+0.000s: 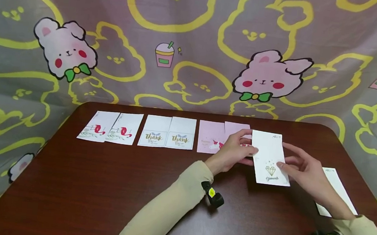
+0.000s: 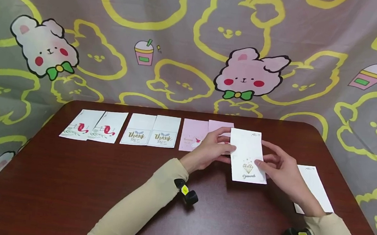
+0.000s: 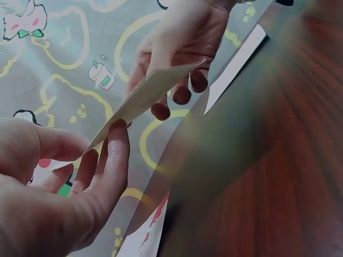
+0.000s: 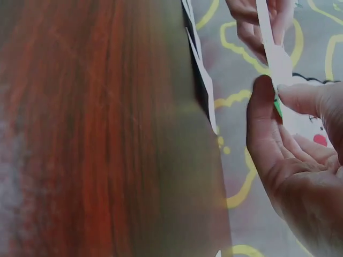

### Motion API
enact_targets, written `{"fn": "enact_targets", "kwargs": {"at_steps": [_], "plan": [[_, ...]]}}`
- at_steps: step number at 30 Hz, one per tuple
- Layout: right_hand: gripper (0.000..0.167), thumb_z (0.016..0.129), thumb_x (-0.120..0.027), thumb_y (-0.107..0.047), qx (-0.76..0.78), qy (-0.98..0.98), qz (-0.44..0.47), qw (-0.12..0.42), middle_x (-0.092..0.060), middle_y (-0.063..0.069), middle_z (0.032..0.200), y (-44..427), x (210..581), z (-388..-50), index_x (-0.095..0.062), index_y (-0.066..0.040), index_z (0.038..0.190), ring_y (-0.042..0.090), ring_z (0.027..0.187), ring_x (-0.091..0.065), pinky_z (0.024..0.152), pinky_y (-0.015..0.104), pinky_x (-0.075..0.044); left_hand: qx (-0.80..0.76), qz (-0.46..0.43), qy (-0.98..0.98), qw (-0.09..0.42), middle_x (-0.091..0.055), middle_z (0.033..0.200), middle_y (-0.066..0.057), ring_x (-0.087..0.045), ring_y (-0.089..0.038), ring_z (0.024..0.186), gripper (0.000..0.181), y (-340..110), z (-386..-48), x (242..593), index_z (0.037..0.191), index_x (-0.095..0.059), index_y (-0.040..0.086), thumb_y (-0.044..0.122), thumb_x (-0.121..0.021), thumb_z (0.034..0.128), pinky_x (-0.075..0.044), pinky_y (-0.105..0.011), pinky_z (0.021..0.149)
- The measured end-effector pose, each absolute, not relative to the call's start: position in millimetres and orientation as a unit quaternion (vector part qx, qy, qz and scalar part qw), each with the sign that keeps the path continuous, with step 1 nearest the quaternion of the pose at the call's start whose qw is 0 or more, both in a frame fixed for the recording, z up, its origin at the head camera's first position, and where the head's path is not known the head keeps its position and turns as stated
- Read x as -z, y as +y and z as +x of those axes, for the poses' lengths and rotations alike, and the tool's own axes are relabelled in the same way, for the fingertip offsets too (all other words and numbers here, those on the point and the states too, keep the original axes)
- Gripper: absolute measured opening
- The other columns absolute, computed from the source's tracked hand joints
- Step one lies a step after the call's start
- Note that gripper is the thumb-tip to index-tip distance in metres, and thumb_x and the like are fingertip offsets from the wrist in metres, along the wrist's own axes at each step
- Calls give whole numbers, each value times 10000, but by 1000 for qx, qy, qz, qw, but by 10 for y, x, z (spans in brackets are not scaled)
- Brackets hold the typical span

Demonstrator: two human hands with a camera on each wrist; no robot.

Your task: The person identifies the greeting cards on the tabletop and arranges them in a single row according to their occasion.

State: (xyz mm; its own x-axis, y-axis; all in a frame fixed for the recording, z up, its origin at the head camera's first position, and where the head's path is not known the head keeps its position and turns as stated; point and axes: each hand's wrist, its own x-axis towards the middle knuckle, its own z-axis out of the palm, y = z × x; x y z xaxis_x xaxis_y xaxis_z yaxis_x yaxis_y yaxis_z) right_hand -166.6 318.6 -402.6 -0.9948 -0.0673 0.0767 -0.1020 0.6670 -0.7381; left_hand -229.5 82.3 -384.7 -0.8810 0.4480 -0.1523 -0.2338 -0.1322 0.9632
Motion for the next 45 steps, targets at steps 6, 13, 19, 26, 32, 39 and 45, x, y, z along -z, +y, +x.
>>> {"fn": "enact_targets", "kwargs": {"at_steps": [6,13,19,26,32,39,45], "plan": [[586,965,-726,-241,-451,-891,26,47,-715,-176,930,3248,4043,-1806,-498,-135,1495,48,771,-653,598,237,-529,-748,53,632,198,-634,985,-21,-648,-210,730,477,943,-2380,3843,1354,-592,102,-37,-689,908,-631,-463,726],[654,960,-730,-259,-461,-885,-11,62,-648,-286,876,3318,4048,-2044,-449,-132,1537,17,750,-640,621,204,-559,-717,64,675,162,-657,1062,-102,-659,-152,767,497,995,-2426,3910,1343,-617,124,-39,-714,883,-632,-355,668],[691,971,-716,-261,-460,-886,-13,54,-633,-285,872,3371,4069,-2220,-401,-90,1562,35,742,-616,615,216,-550,-658,111,733,130,-686,1210,-173,-661,-124,854,489,997,-2490,3957,1368,-617,87,22,-715,893,-610,-281,736],[695,973,-710,-273,-465,-885,-18,28,-620,-249,864,3424,4125,-2354,-397,-53,1553,39,743,-610,632,219,-547,-463,215,856,84,-679,1271,-108,-668,-109,994,547,1025,-2557,3971,1414,-607,129,150,-750,887,-489,-156,806],[697,978,-700,-307,-446,-895,-28,6,-669,18,1049,3452,4150,-2429,-398,-60,1556,52,773,-613,656,217,-565,-193,313,928,53,-582,1427,62,-561,-109,1276,584,1131,-2563,3932,1451,-581,278,404,-753,907,-509,-284,986],[708,983,-689,-335,-426,-904,-33,-11,-591,268,1245,3486,4181,-2493,-392,-51,1559,67,793,-610,661,214,-572,-53,335,940,24,-619,1316,129,-580,-90,1156,394,1266,-2531,3962,1316,-639,344,414,-723,938,-465,-359,898],[692,983,-691,-332,-414,-909,-31,-21,-603,266,1219,3511,4210,-2527,-416,-22,1537,81,783,-607,640,242,-564,-29,328,944,19,-636,1056,136,-610,-49,996,124,1339,-2494,3995,1088,-684,338,327,-680,964,-430,-393,870]]}}
